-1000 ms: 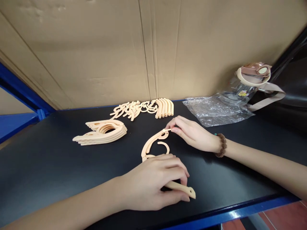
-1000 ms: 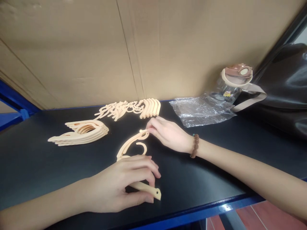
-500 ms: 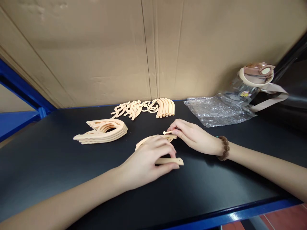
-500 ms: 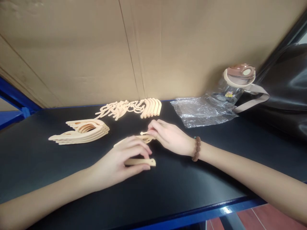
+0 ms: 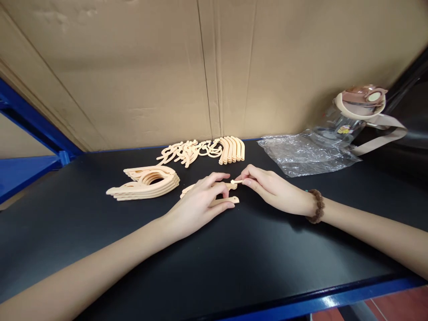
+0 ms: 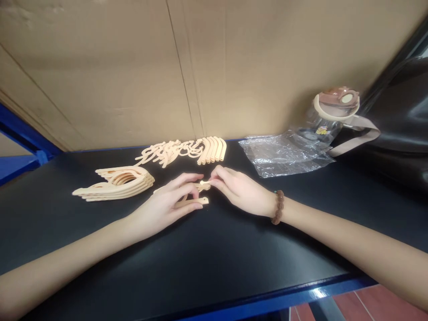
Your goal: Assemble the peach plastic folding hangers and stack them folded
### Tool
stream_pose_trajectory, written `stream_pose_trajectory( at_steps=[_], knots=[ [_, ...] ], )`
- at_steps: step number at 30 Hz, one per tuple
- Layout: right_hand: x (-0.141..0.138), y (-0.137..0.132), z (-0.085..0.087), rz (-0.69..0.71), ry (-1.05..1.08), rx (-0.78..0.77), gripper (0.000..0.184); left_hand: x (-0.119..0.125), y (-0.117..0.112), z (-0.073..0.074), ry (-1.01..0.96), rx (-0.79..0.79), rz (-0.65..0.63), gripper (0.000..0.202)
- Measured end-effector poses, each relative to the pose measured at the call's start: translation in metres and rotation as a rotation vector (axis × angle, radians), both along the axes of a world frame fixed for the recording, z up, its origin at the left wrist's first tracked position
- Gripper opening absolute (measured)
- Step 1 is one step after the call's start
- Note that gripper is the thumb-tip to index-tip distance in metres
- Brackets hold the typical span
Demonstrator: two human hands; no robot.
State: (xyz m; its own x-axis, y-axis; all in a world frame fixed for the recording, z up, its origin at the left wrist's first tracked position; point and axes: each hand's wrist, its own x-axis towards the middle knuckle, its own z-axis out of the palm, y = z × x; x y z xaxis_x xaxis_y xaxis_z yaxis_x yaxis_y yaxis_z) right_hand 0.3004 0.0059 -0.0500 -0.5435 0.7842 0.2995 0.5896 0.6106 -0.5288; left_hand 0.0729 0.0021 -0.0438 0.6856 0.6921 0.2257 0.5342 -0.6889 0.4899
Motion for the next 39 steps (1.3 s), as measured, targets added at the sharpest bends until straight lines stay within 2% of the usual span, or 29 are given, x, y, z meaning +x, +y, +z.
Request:
stream_pose_trajectory(
  at_steps=[7,13,19,27,39],
  knots=[
    [0.0031,-0.0009,0.0013,-0.041,-0.024,0.100,0.019,0.0005,0.0026,0.0018,0.148,0.178,0.006,0.020],
    [0.0016,-0.0038,0.0046,0.108,-0.108,0.195,0.031,-0.0005,0.0021,0.0014,0.233,0.261,0.027,0.024],
    [-0.0023,-0.0082,0.0028,0.080,-0.203,0.192,0.030,0.0001,0.0015,-0.0002,0.284,0.374,0.025,0.025],
    [-0.0016,-0.0086,0.0024,0.006,-0.241,0.131,0.037,-0.0012,0.0051,-0.0033,0.156,0.304,0.044,0.026],
    [0.0001,-0.0090,0.0007,0.027,-0.252,0.105,0.040,-0.0003,0.0067,-0.0039,0.118,0.264,0.007,0.021]
  ],
)
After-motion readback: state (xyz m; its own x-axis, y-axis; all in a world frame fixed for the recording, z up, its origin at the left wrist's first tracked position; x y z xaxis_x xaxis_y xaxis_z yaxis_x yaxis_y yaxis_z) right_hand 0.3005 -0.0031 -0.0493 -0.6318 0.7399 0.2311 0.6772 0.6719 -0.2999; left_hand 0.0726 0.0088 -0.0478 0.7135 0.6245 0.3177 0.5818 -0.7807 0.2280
